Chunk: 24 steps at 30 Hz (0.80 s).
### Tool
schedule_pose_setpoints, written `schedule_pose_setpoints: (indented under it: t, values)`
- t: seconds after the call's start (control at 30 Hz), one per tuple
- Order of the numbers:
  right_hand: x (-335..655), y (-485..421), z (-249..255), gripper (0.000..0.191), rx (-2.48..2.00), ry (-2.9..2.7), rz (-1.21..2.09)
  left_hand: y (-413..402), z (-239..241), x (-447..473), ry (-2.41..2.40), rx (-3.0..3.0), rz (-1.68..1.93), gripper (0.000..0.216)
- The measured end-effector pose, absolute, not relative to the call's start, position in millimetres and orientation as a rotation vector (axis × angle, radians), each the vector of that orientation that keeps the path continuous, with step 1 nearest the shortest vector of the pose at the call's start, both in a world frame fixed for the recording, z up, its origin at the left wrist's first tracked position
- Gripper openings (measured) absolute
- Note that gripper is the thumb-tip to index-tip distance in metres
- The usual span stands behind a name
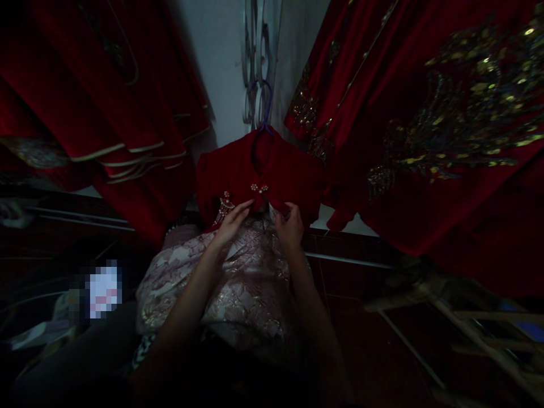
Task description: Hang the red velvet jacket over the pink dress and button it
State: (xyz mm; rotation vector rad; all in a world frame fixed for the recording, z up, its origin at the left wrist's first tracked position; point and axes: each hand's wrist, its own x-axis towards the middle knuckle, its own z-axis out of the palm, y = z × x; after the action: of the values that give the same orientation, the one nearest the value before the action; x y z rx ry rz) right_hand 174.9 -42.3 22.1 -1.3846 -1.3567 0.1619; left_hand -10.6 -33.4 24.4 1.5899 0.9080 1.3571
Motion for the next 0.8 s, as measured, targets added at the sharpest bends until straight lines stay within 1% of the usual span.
schedule_pose_setpoints:
  t: [0.13,0.2,0.3,0.37,0.43,0.57,0.7,0.8]
  values:
    - [197,-53,59,0.021,-1.257,-1.335,0.497,-41,28,-5,0.885,1.690,1.336,0.026]
    - [202,-66,78,0.020,-1.198,-1.268,0.713,-50,37,-3,0.795,1.715,1.255,0.027]
    - [202,-87,101,0.026,-1.074,-1.191,0.944,-65,52,2,0.611,1.721,1.118,0.047]
    - [199,-98,110,0.028,-1.000,-1.214,1.005,-75,59,11,0.521,1.746,1.065,0.063]
    - [194,-105,116,0.030,-0.963,-1.235,1.036,-82,62,21,0.499,1.785,1.031,0.069]
    - [190,-108,121,0.028,-0.924,-1.157,1.035,-86,55,39,0.639,1.945,0.979,0.056]
    - [193,-109,125,0.028,-0.886,-1.050,1.084,-81,43,50,0.722,2.080,1.089,0.038]
    - [196,-115,129,0.029,-0.833,-1.059,1.189,-75,40,63,0.739,2.238,1.067,0.043]
